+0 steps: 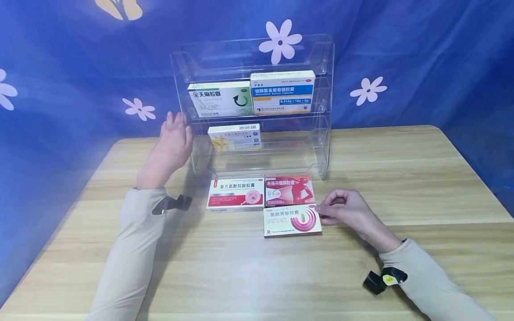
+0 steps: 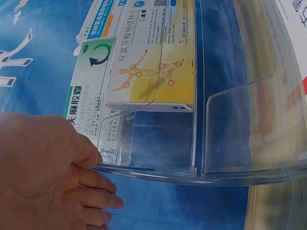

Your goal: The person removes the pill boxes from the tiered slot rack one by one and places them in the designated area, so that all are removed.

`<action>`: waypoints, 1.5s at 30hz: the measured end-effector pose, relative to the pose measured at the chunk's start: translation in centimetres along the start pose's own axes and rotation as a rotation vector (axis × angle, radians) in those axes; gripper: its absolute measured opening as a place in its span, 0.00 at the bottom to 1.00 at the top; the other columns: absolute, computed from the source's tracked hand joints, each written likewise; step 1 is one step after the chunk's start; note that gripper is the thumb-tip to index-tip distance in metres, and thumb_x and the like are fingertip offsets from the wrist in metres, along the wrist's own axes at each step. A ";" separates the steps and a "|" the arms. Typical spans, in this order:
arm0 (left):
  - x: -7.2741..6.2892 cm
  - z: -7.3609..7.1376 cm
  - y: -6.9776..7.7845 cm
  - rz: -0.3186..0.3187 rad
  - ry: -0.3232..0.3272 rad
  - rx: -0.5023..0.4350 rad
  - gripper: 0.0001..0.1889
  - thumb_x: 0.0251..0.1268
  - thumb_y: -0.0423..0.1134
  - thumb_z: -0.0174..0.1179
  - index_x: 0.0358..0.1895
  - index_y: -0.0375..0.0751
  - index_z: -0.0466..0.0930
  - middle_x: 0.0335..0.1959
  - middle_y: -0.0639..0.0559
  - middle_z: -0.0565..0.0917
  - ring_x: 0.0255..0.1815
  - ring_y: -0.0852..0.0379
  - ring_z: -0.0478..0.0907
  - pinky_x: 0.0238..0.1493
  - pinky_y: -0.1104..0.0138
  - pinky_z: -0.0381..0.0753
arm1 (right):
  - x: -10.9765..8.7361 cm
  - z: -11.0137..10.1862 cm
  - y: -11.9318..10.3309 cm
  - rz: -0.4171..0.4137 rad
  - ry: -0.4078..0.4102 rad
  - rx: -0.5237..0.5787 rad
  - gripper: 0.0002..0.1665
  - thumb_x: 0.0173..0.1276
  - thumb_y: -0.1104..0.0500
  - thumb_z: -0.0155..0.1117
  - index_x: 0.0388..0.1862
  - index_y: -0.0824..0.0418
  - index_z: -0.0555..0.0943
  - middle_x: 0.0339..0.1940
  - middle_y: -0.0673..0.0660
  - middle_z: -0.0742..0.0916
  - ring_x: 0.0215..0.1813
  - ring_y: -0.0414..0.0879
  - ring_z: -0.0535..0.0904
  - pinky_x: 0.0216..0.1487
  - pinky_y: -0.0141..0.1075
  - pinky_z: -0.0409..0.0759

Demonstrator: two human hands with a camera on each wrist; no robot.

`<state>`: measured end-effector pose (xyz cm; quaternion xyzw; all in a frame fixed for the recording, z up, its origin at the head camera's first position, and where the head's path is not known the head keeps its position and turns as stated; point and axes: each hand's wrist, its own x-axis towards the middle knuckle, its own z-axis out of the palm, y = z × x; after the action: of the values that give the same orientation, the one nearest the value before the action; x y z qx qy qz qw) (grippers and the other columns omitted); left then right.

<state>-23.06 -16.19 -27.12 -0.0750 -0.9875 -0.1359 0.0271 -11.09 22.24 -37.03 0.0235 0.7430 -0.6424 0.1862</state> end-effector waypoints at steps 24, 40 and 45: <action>-0.2 0.0 0.0 0.009 0.012 -0.005 0.30 0.77 0.40 0.26 0.71 0.17 0.44 0.73 0.25 0.47 0.76 0.34 0.34 0.75 0.51 0.34 | 1.1 0.8 -3.3 -0.174 0.132 -0.284 0.17 0.61 0.61 0.70 0.43 0.69 0.78 0.35 0.55 0.86 0.37 0.43 0.83 0.42 0.32 0.81; -0.3 0.2 0.2 -0.006 0.028 0.094 0.30 0.77 0.41 0.26 0.72 0.18 0.41 0.74 0.25 0.44 0.76 0.34 0.31 0.75 0.50 0.32 | 2.6 1.9 -5.8 -0.189 0.157 -0.259 0.24 0.63 0.49 0.69 0.53 0.61 0.81 0.48 0.56 0.88 0.48 0.45 0.85 0.56 0.37 0.76; -0.3 0.2 0.3 -0.006 0.045 0.128 0.31 0.77 0.42 0.25 0.72 0.19 0.40 0.74 0.25 0.42 0.76 0.35 0.30 0.75 0.51 0.30 | 3.4 3.0 -7.2 -0.246 0.180 -0.259 0.24 0.64 0.49 0.68 0.53 0.61 0.82 0.49 0.57 0.87 0.48 0.42 0.85 0.54 0.35 0.79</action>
<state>-22.74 -15.87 -27.25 -0.0671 -0.9935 -0.0742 0.0537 -15.48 17.41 -31.55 -0.0343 0.8304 -0.5546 0.0405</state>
